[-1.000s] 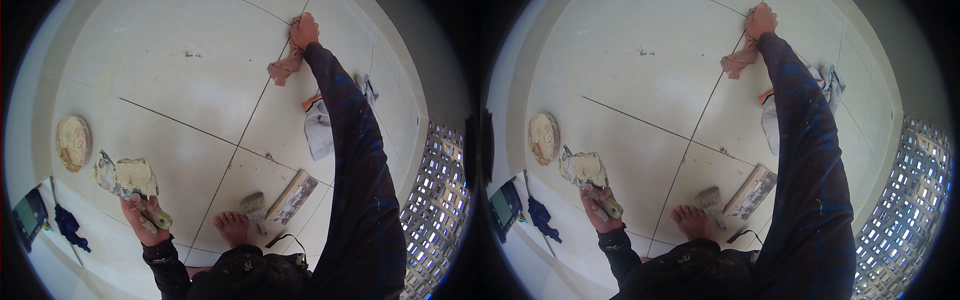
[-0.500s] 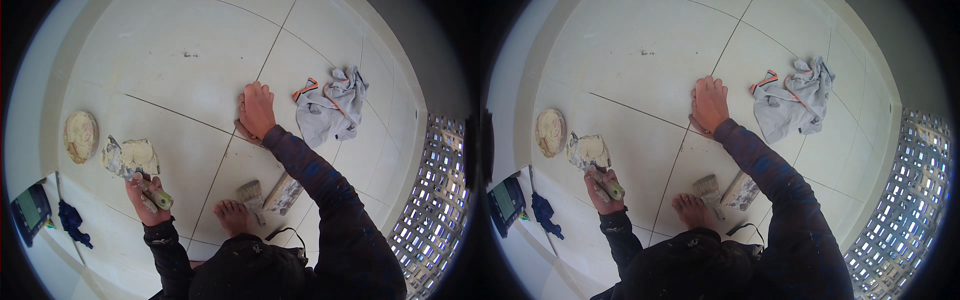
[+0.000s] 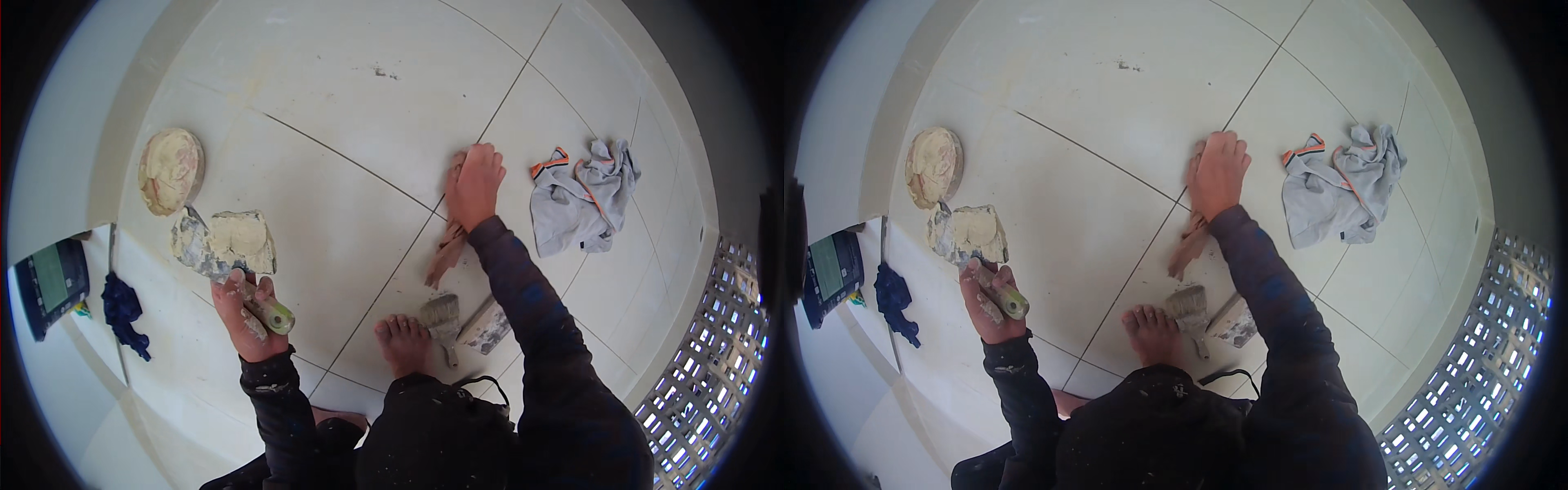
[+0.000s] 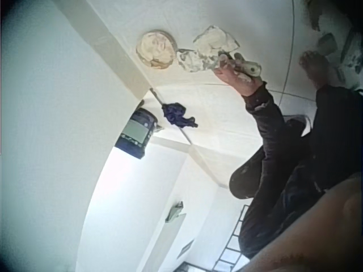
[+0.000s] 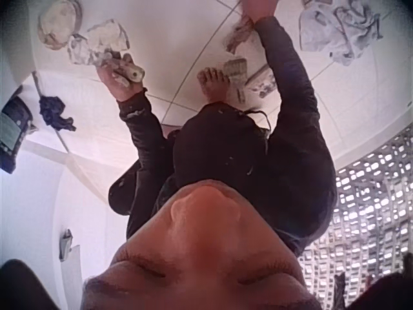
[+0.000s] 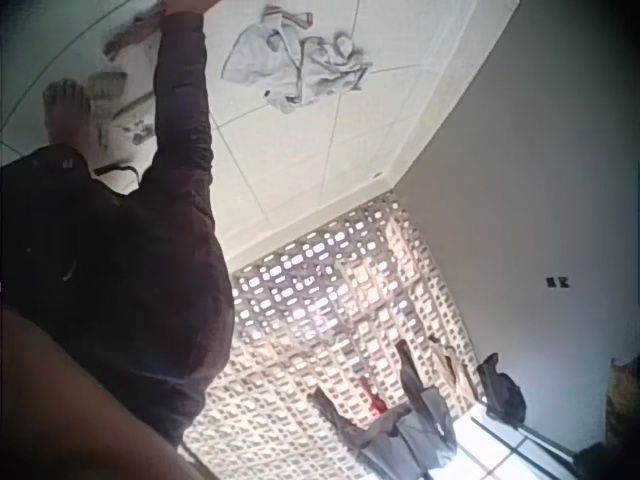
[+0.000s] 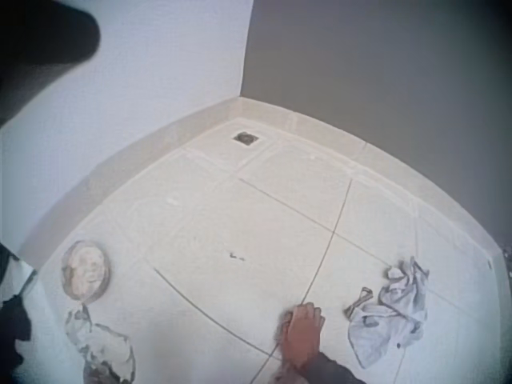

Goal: The person applies a pasty material into the gaps between floor tiles using a small handheld applicator and a putty knife, then wipes away the excess material with a cloth.

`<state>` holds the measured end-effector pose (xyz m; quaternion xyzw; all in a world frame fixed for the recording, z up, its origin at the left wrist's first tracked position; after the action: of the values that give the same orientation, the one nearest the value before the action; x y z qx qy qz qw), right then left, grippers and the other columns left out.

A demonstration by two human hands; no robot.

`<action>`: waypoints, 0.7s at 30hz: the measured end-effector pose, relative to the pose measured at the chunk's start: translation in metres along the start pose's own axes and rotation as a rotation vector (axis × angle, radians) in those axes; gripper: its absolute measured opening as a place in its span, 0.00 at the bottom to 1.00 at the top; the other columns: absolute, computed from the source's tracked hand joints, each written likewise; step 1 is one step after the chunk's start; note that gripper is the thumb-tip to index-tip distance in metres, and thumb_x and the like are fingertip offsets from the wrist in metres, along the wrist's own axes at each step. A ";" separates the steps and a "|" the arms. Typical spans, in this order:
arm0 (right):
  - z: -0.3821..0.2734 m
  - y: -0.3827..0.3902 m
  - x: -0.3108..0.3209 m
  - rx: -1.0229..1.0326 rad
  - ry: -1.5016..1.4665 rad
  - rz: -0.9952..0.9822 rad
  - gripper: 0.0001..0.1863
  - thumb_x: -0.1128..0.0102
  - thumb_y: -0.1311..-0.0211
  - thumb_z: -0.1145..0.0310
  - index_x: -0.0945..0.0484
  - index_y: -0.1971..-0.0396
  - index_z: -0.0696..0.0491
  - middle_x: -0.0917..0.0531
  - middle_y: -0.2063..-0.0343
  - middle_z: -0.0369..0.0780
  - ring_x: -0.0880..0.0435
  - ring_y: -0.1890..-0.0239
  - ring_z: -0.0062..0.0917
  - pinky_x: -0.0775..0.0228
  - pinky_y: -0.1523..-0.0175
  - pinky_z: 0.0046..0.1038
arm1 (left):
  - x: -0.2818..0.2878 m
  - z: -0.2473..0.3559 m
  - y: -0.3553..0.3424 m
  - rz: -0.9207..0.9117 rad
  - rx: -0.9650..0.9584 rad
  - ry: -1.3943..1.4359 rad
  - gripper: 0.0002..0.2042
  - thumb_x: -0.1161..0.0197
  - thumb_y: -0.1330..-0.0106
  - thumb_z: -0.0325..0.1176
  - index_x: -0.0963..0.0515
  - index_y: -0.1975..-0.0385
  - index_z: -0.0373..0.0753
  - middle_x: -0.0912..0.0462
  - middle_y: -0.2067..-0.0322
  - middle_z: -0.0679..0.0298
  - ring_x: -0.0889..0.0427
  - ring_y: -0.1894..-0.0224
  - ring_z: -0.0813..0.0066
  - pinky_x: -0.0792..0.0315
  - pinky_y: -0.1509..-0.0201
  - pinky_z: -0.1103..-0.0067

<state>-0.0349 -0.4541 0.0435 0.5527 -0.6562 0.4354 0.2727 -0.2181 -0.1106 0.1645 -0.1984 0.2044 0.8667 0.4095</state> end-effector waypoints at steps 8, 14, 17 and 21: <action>0.035 -0.057 -0.059 0.022 -0.033 -0.058 0.17 0.38 0.47 0.74 0.29 0.57 0.56 0.28 0.54 0.47 0.31 0.48 0.47 0.40 0.46 0.48 | 0.028 0.003 0.005 0.139 -0.078 0.007 0.07 0.40 0.27 0.33 0.23 0.56 0.39 0.16 0.57 0.66 0.18 0.56 0.77 0.28 0.64 0.81; -0.083 0.099 -0.055 0.191 -0.322 -0.376 0.16 0.39 0.45 0.72 0.28 0.56 0.56 0.27 0.54 0.46 0.32 0.46 0.46 0.40 0.44 0.48 | 0.034 -0.006 0.002 0.131 -0.113 0.018 0.09 0.39 0.27 0.33 0.23 0.53 0.37 0.16 0.57 0.64 0.18 0.56 0.77 0.28 0.64 0.81; -0.139 0.162 -0.047 0.356 -0.402 -0.475 0.14 0.41 0.43 0.72 0.28 0.56 0.55 0.27 0.54 0.46 0.30 0.47 0.45 0.38 0.44 0.46 | 0.032 -0.005 0.000 0.137 -0.105 -0.024 0.12 0.37 0.29 0.33 0.26 0.50 0.39 0.19 0.55 0.66 0.21 0.55 0.78 0.29 0.62 0.80; -0.144 0.174 -0.067 0.352 -0.611 -0.654 0.23 0.36 0.48 0.76 0.29 0.50 0.56 0.27 0.49 0.47 0.29 0.42 0.44 0.36 0.39 0.43 | 0.037 0.004 0.000 0.174 -0.126 -0.080 0.17 0.35 0.31 0.33 0.30 0.46 0.42 0.21 0.54 0.68 0.24 0.53 0.79 0.29 0.62 0.80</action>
<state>-0.2040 -0.2942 0.0086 0.8706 -0.4144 0.2487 0.0925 -0.2409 -0.0856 0.1486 -0.1703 0.1495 0.9174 0.3273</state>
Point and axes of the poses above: each hand's wrist, its own y-axis away from the middle knuckle, its own x-axis out of the back of the hand, z = x × y, the point moved 8 cm from there along -y, towards the middle knuckle
